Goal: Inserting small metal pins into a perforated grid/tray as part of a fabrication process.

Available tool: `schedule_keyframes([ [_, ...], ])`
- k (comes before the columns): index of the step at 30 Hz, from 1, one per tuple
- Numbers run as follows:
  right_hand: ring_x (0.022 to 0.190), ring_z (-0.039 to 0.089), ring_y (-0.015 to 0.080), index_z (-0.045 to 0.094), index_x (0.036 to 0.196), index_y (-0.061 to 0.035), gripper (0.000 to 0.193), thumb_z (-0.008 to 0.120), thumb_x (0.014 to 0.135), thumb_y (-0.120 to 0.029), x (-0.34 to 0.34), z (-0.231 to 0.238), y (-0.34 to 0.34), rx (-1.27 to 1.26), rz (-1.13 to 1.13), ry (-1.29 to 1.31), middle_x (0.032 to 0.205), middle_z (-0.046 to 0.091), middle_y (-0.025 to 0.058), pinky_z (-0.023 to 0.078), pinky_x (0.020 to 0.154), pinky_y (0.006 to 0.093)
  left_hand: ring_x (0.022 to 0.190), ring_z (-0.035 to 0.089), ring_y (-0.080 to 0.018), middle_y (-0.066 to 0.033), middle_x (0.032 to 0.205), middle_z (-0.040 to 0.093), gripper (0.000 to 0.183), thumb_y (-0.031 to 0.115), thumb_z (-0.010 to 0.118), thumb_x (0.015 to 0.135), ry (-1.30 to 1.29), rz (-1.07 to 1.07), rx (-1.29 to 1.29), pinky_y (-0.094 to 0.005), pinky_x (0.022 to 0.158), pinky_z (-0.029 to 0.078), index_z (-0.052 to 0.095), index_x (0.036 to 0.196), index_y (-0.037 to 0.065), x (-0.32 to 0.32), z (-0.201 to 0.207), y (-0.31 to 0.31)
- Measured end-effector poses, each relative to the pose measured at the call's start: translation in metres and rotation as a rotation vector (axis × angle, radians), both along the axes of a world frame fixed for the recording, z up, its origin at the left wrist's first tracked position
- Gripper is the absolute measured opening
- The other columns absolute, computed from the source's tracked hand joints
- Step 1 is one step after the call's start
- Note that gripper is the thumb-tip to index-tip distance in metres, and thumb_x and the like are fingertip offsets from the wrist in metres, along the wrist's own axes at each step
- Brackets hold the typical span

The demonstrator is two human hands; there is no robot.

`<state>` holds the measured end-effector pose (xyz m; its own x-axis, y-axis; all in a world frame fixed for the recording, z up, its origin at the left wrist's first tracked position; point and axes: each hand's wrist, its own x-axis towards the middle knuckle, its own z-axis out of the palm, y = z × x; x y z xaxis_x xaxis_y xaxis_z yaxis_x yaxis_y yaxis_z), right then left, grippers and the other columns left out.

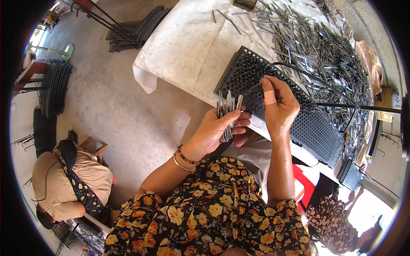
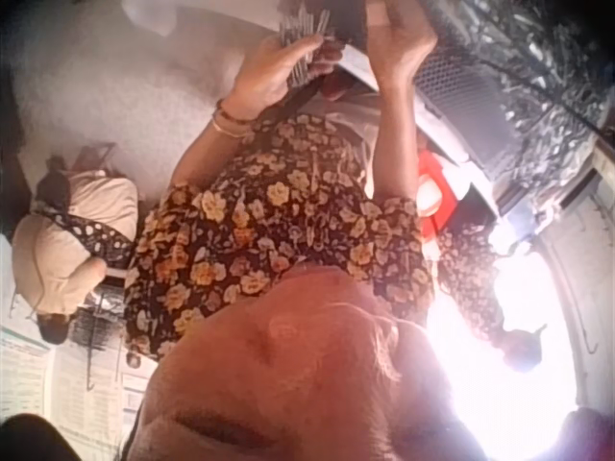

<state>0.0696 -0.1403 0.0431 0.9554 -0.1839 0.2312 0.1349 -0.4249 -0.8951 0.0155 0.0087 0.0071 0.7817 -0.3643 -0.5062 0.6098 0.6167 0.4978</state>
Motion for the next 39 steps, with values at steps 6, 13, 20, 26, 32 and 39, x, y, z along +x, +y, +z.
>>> schedule_keyframes([
  [6, 0.069, 0.061, 0.0141, 0.067, 0.093, 0.0011, 0.011, 0.067, 0.084, -0.005, 0.002, -0.014, 0.002, -0.141, -0.016, -0.095, 0.084, 0.067, 0.0099, 0.049, 0.063, 0.0244, 0.085, 0.065, -0.0165, -0.0132, 0.099, 0.066, 0.023, 0.015, 0.058, 0.092, 0.031, -0.006, 0.030, -0.0283, 0.071, 0.056, 0.059, 0.107, -0.003, 0.000, -0.002, -0.001],
  [13, 0.075, 0.066, 0.0230, 0.067, 0.092, 0.0008, 0.011, 0.068, 0.082, -0.003, 0.001, -0.021, 0.006, -0.272, 0.063, -0.279, 0.086, 0.068, 0.0127, 0.052, 0.067, 0.0285, 0.086, 0.065, -0.0161, -0.0114, 0.099, 0.066, 0.022, 0.014, 0.060, 0.091, 0.003, 0.017, 0.053, -0.0280, 0.072, 0.055, 0.059, 0.107, -0.001, 0.000, -0.006, 0.002],
  [20, 0.060, 0.061, 0.0163, 0.069, 0.091, -0.0001, 0.014, 0.070, 0.081, -0.009, -0.005, -0.016, 0.007, -0.344, 0.155, -0.214, 0.092, 0.060, 0.0091, 0.047, 0.054, 0.0278, 0.088, 0.065, -0.0158, -0.0100, 0.098, 0.066, 0.021, 0.013, 0.062, 0.090, -0.014, 0.018, 0.009, -0.0273, 0.072, 0.055, 0.060, 0.107, 0.000, -0.002, -0.006, 0.002],
  [26, 0.060, 0.056, 0.0076, 0.068, 0.092, 0.0037, 0.014, 0.067, 0.085, -0.009, -0.017, 0.002, 0.004, 0.112, 0.302, 0.363, 0.077, 0.065, 0.0059, 0.045, 0.053, 0.0224, 0.090, 0.065, -0.0164, -0.0102, 0.099, 0.066, 0.020, 0.014, 0.062, 0.091, -0.051, 0.080, 0.019, -0.0284, 0.074, 0.056, 0.060, 0.106, 0.002, -0.001, 0.000, 0.000],
  [32, 0.062, 0.052, 0.0036, 0.069, 0.095, 0.0024, 0.017, 0.068, 0.085, -0.011, -0.008, 0.006, -0.005, 0.125, 0.156, 0.335, 0.075, 0.064, 0.0027, 0.043, 0.055, 0.0199, 0.090, 0.065, -0.0178, -0.0115, 0.100, 0.066, 0.020, 0.015, 0.060, 0.091, 0.003, 0.045, 0.019, -0.0293, 0.074, 0.056, 0.059, 0.106, 0.002, 0.001, -0.004, -0.003],
  [39, 0.062, 0.053, 0.0043, 0.069, 0.094, 0.0013, 0.014, 0.068, 0.085, -0.009, 0.002, -0.011, -0.009, 0.108, 0.016, 0.030, 0.079, 0.064, 0.0013, 0.043, 0.056, 0.0189, 0.089, 0.066, -0.0175, -0.0113, 0.101, 0.066, 0.021, 0.017, 0.060, 0.092, -0.013, 0.017, 0.029, -0.0297, 0.074, 0.056, 0.060, 0.107, 0.003, -0.003, -0.009, 0.001],
])
